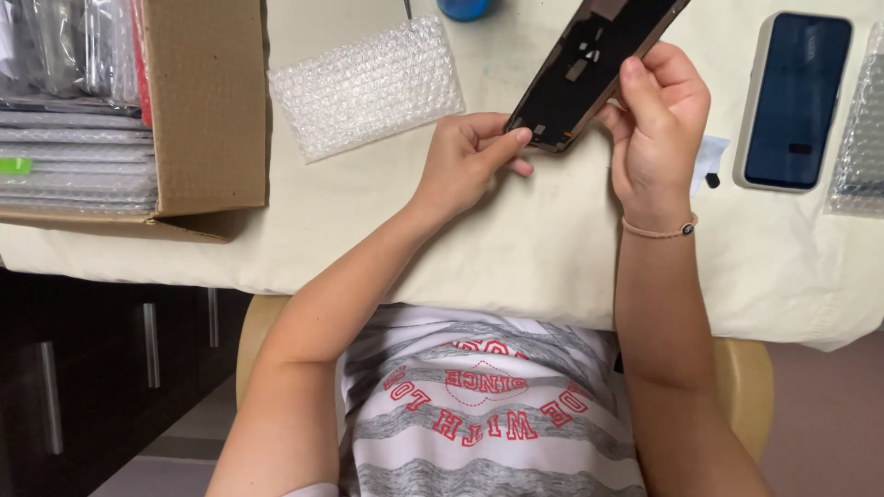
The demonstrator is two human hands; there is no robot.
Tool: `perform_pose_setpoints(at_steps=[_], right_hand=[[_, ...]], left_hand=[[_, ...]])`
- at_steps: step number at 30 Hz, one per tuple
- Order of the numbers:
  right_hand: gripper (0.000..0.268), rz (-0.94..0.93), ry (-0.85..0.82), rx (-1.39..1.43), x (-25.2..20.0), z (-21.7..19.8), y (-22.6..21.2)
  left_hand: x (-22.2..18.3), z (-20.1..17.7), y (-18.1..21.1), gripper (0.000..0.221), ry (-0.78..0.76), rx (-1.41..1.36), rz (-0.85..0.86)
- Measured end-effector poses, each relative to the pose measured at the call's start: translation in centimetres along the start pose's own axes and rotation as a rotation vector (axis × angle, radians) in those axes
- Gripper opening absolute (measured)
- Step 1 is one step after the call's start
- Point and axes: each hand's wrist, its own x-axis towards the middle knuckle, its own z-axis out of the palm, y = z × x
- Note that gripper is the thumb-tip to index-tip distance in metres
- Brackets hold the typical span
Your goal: The person is disassembling a mobile phone screen, cleaning components, and manipulating internal connectors at a repair station.
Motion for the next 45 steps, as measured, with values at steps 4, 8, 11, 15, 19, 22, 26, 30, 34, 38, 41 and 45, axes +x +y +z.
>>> perform_pose_setpoints(at_steps=[4,8,11,15,19,22,26,30,34,38,41,45], right_hand=[[0.017,0.052,0.015,-0.069,-0.2,0.2,-0.4],[0.021,0.093,0.028,-0.088,0.0,0.3,-0.3],[0.018,0.126,0.029,-0.104,0.0,0.3,-0.2],[0.012,0.157,0.003,-0.202,0.4,0.1,0.6],[0.018,0.252,-0.056,-0.374,-0.1,1.0,1.7],[0.018,0.254,-0.071,-0.465,-0.1,1.2,2.4],[0.016,0.086,-0.078,-0.689,-0.3,1.5,2.7],[0.011,-0.118,-0.105,-0.866,-0.1,0.5,3.9],[0.015,-0.292,-0.082,-1.026,0.3,-0.2,4.8],[0.011,-0.558,0.01,-1.092,1.1,-2.0,4.0],[0.018,-0.743,0.258,-1.39,1.6,-4.7,1.6],[0.019,-0.511,0.308,-1.723,1.8,-8.2,1.0]], left_hand=[[0.2,-0.6,0.0,0.024,-0.08,-0.145,-0.149],[1.0,-1.6,-0.5,0.038,-0.181,-0.316,-0.222],[1.1,-2.7,-0.9,0.042,-0.128,-0.187,-0.145],[0.2,-5.6,2.0,0.023,0.075,0.293,0.259],[0.1,-9.0,2.9,0.068,0.089,0.894,0.41],[0.3,-10.0,2.7,0.086,0.039,1.146,0.331],[0.1,-10.8,3.1,0.072,0.062,1.141,0.292],[-0.3,-11.5,3.7,0.066,0.074,1.135,0.29],[-0.5,-11.7,4.0,0.066,0.049,1.141,0.231],[-0.7,-11.8,4.3,0.086,0.063,1.143,0.274],[-1.2,-10.9,5.1,0.092,0.125,1.138,0.317],[-1.1,-10.5,4.5,0.1,0.273,1.31,0.195]])
